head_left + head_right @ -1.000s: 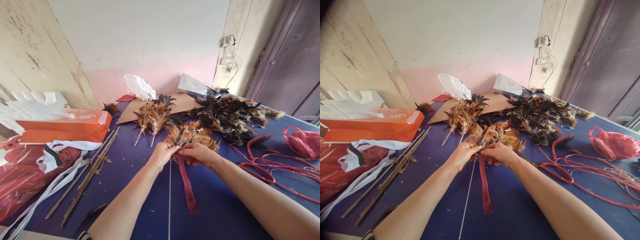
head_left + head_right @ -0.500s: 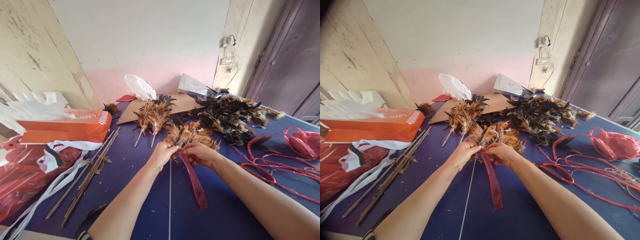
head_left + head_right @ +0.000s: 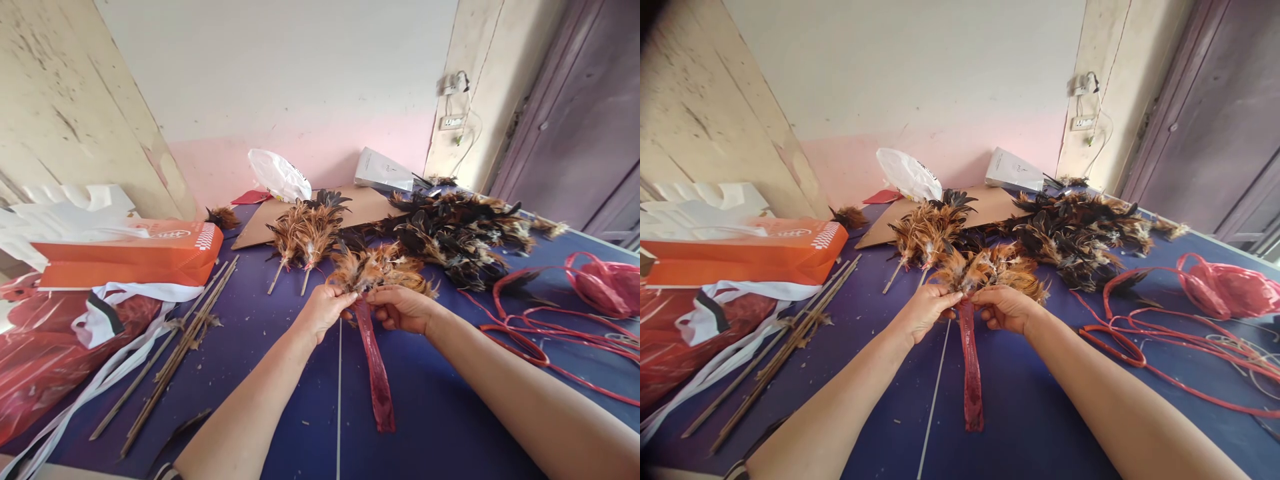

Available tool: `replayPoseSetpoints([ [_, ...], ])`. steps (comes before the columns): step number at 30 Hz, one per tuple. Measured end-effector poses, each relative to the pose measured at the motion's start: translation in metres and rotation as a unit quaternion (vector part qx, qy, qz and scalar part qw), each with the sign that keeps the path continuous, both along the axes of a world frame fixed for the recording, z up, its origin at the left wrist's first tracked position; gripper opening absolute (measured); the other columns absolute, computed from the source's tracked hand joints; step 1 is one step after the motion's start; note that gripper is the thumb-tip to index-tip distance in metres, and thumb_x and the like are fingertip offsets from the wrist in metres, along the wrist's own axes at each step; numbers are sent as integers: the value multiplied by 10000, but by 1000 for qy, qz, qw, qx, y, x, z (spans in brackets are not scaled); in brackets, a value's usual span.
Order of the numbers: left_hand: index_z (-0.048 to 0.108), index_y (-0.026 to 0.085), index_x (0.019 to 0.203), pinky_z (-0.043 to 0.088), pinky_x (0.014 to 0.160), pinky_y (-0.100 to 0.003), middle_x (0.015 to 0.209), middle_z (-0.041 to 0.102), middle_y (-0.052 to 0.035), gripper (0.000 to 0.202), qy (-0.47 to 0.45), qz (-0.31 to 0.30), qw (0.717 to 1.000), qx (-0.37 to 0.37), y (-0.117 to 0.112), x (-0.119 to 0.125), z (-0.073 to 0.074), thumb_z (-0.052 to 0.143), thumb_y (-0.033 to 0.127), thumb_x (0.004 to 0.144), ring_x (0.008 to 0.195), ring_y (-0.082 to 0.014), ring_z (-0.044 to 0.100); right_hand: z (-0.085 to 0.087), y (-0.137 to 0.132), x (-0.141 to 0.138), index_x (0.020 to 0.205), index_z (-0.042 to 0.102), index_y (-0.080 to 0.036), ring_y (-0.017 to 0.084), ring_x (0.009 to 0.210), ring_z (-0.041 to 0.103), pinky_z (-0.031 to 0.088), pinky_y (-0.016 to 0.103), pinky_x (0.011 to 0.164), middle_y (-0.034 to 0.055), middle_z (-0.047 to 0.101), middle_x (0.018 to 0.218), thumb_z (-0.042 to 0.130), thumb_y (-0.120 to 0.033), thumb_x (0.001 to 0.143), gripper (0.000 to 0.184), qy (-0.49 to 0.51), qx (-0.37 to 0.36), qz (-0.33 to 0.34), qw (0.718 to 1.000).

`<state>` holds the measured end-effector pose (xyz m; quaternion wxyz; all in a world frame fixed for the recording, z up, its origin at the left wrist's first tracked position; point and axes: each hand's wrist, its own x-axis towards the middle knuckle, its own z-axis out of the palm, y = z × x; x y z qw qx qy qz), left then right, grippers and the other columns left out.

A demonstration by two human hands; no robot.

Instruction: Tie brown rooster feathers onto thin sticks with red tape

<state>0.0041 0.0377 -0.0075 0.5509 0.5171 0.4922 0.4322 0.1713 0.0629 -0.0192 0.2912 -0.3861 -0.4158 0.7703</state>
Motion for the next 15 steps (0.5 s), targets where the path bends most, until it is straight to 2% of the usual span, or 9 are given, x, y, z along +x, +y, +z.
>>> replayPoseSetpoints([
  [6, 684, 117, 763, 411, 507, -198, 757, 670, -80, 173, -40, -45, 998, -6, 1, -3, -4, 636, 254, 669, 674, -141, 585, 0, -1, -2, 685, 558, -133, 26, 403, 426, 257, 133, 343, -55, 502, 506, 688, -191, 601, 165, -28, 24, -5, 999],
  [15, 687, 103, 729, 401, 537, -193, 733, 668, -87, 179, -42, -29, 999, -12, 3, -3, -6, 659, 258, 644, 648, -121, 567, 3, -3, -5, 690, 574, -117, 43, 399, 439, 287, 146, 343, -35, 508, 469, 676, -226, 598, 175, -96, 71, -24, 993],
])
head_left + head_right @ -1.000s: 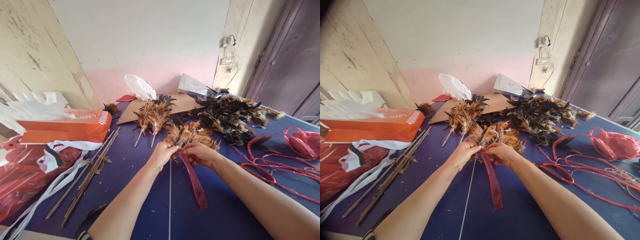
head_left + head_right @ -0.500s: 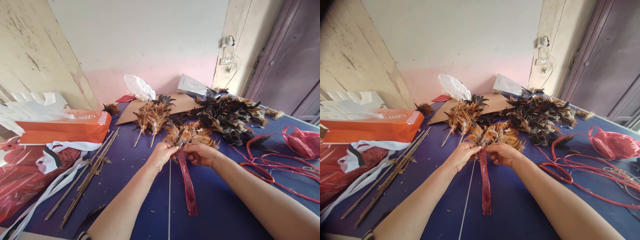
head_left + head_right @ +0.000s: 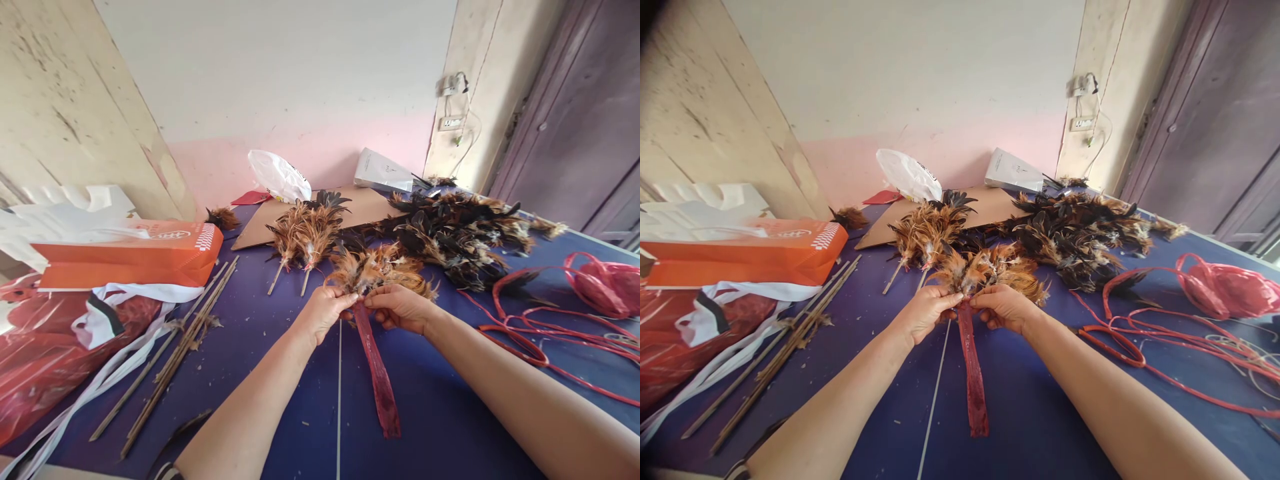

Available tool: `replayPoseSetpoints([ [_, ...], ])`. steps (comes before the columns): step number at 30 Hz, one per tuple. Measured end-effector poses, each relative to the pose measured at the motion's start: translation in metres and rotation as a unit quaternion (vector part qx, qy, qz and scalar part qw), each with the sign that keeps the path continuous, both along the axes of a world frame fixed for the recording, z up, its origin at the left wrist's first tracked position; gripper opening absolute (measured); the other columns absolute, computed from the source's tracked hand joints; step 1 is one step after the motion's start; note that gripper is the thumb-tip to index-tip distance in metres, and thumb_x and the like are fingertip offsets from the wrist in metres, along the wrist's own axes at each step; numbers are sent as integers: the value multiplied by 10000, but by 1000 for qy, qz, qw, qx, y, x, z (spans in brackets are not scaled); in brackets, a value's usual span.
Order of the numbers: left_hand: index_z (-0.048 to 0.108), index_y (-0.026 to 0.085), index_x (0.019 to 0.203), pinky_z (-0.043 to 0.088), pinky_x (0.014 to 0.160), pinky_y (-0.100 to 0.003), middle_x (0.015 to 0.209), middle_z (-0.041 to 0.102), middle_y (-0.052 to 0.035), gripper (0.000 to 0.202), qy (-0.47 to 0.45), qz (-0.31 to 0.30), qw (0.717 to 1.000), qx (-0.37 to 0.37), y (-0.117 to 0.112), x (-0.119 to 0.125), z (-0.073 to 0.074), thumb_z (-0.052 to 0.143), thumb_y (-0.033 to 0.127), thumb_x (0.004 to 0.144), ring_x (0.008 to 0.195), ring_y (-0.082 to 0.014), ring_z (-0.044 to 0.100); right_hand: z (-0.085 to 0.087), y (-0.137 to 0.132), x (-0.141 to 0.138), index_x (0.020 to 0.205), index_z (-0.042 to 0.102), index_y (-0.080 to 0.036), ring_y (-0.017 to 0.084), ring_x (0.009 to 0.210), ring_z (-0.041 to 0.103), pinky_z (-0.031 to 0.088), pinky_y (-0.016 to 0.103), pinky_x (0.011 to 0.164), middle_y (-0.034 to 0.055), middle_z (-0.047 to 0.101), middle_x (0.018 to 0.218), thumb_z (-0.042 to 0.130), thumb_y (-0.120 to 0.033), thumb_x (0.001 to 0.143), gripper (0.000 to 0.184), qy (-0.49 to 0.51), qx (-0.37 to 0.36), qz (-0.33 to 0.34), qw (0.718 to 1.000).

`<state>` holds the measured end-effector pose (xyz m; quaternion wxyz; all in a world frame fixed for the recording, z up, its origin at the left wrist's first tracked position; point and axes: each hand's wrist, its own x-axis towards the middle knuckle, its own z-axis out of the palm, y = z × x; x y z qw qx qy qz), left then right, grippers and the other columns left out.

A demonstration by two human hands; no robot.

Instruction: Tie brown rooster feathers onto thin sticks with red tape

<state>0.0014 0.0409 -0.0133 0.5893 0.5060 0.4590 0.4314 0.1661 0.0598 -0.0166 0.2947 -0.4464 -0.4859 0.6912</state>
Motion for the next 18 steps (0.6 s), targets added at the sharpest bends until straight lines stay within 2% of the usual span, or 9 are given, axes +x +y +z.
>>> replayPoseSetpoints([
  [8, 684, 123, 665, 400, 533, -210, 651, 654, -50, 153, 35, 21, 999, 18, -3, 2, 5, 657, 271, 639, 578, -111, 548, 2, -3, -3, 636, 578, -126, 42, 384, 439, 283, 149, 325, -19, 560, 500, 657, -220, 595, 130, -32, 17, -15, 999],
  [14, 675, 117, 667, 433, 579, -237, 672, 665, -62, 148, 36, 17, 999, 24, -1, 1, 1, 646, 261, 651, 611, -135, 582, 0, -2, -3, 623, 589, -131, 46, 408, 468, 308, 160, 333, 31, 644, 658, 640, -246, 595, 130, -40, 41, -11, 998],
  [18, 659, 105, 627, 453, 617, -258, 629, 655, -59, 139, 41, 24, 999, 18, -1, 4, 1, 647, 241, 652, 600, -141, 591, 0, -4, -7, 558, 587, -141, 62, 399, 459, 302, 165, 330, 0, 577, 498, 604, -211, 599, 83, -123, 125, -45, 984],
])
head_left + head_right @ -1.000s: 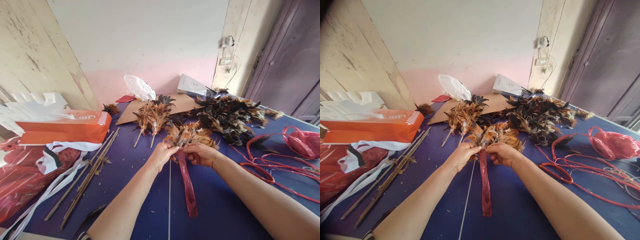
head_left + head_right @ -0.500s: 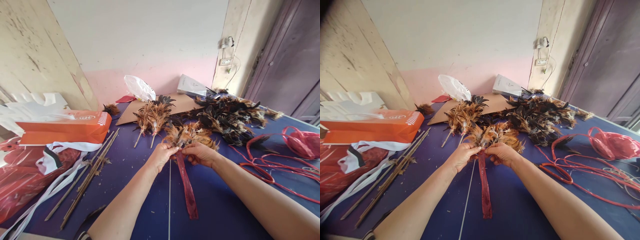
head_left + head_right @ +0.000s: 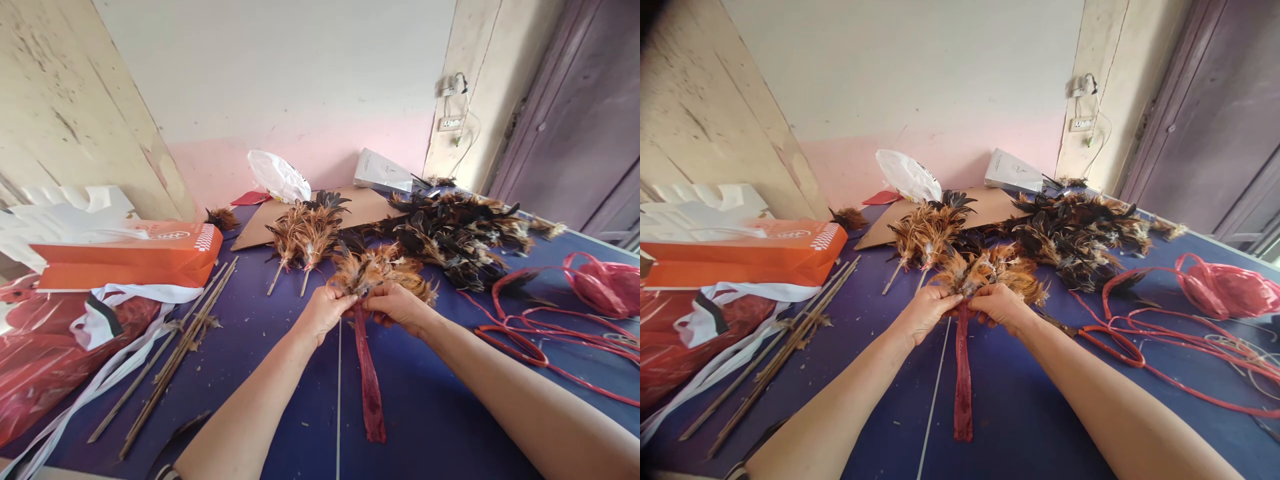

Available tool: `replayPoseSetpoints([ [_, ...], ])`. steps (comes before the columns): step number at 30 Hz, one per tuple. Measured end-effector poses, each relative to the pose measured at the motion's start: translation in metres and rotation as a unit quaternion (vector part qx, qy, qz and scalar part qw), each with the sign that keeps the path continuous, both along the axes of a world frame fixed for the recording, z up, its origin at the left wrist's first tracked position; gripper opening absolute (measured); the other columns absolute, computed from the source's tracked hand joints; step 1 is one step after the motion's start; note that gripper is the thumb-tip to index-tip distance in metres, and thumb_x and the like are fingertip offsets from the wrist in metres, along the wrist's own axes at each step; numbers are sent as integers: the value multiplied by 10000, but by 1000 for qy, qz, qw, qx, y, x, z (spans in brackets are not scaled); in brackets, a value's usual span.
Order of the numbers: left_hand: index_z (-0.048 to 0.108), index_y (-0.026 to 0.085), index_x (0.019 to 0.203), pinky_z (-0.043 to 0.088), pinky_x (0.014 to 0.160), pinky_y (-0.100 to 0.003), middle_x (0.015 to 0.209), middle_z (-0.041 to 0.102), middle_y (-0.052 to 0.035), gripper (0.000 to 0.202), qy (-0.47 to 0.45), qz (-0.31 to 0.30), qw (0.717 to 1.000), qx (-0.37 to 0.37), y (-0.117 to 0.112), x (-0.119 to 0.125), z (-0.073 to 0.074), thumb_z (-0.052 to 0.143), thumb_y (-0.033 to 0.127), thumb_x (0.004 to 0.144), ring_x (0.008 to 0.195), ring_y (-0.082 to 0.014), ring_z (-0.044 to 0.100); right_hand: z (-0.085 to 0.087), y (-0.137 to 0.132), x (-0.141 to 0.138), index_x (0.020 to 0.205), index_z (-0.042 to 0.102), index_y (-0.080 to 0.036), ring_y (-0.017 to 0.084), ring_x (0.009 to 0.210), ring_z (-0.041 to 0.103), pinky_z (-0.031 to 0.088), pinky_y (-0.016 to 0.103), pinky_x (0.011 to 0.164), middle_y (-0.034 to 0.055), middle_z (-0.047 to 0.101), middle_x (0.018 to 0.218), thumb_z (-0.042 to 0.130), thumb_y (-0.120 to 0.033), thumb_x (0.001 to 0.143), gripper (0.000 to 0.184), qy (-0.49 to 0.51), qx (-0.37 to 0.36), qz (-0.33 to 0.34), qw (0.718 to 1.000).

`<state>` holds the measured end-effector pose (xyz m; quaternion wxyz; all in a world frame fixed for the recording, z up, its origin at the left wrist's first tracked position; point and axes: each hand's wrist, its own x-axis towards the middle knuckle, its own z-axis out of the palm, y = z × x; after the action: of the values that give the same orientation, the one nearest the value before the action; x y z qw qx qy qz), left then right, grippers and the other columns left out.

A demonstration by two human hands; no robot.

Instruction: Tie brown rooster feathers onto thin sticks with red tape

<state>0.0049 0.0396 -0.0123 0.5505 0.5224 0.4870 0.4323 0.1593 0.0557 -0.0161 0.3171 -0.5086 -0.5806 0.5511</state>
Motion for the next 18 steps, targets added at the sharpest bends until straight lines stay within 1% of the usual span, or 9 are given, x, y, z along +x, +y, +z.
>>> replayPoseSetpoints([
  [2, 646, 102, 585, 459, 629, -266, 594, 644, -52, 141, -2, 7, 1000, -3, 0, 2, 1, 657, 231, 641, 572, -135, 585, 2, -1, -2, 531, 591, -141, 74, 400, 462, 305, 171, 330, -4, 545, 447, 585, -198, 598, 88, -38, 34, -12, 999],
  [3, 642, 101, 576, 462, 635, -268, 585, 641, -49, 142, -8, 7, 1000, -4, -1, 2, 1, 660, 227, 638, 563, -131, 582, 3, -2, -3, 527, 595, -141, 78, 403, 469, 308, 174, 331, -1, 548, 448, 577, -196, 598, 92, -45, 41, -13, 998],
  [6, 646, 95, 595, 467, 661, -278, 593, 643, -52, 151, -45, -11, 999, -8, 0, 2, 0, 677, 240, 622, 582, -137, 589, 6, -2, -2, 538, 606, -139, 85, 420, 492, 315, 177, 335, 9, 578, 492, 568, -199, 598, 93, -30, 27, 0, 999],
  [10, 667, 77, 678, 466, 705, -298, 638, 655, -75, 241, -108, -55, 992, -18, 2, 0, -6, 715, 292, 580, 652, -164, 605, 10, -4, 0, 522, 600, -140, 79, 410, 484, 316, 168, 335, 2, 556, 449, 574, -206, 597, 103, -20, 27, 13, 999],
  [12, 672, 77, 703, 466, 693, -281, 651, 656, -73, 246, -133, -63, 989, -17, 3, 0, -6, 719, 285, 579, 645, -151, 600, 10, -3, 0, 507, 594, -139, 75, 400, 477, 317, 165, 332, -1, 546, 433, 569, -196, 598, 110, -27, 39, 11, 999],
  [14, 673, 83, 697, 462, 657, -243, 665, 653, -64, 213, -152, -49, 987, -11, 3, -2, -3, 721, 256, 582, 620, -121, 584, 8, -1, 3, 499, 588, -138, 75, 396, 477, 311, 162, 325, -2, 544, 431, 568, -178, 600, 111, -26, 44, 5, 999],
  [16, 674, 90, 687, 454, 621, -207, 690, 650, -57, 176, -166, -33, 986, -3, 2, -4, 2, 717, 232, 591, 610, -96, 567, 6, 4, 8, 520, 593, -136, 73, 400, 481, 309, 157, 324, 3, 559, 449, 578, -178, 613, 103, 3, 24, 4, 1000],
  [18, 677, 95, 696, 451, 612, -191, 717, 648, -60, 162, -171, -41, 984, 0, 2, -7, 6, 710, 225, 605, 624, -90, 564, 5, 11, 17, 588, 606, -134, 71, 424, 499, 339, 154, 343, 19, 606, 529, 593, -200, 641, 86, 73, -26, 5, 997],
])
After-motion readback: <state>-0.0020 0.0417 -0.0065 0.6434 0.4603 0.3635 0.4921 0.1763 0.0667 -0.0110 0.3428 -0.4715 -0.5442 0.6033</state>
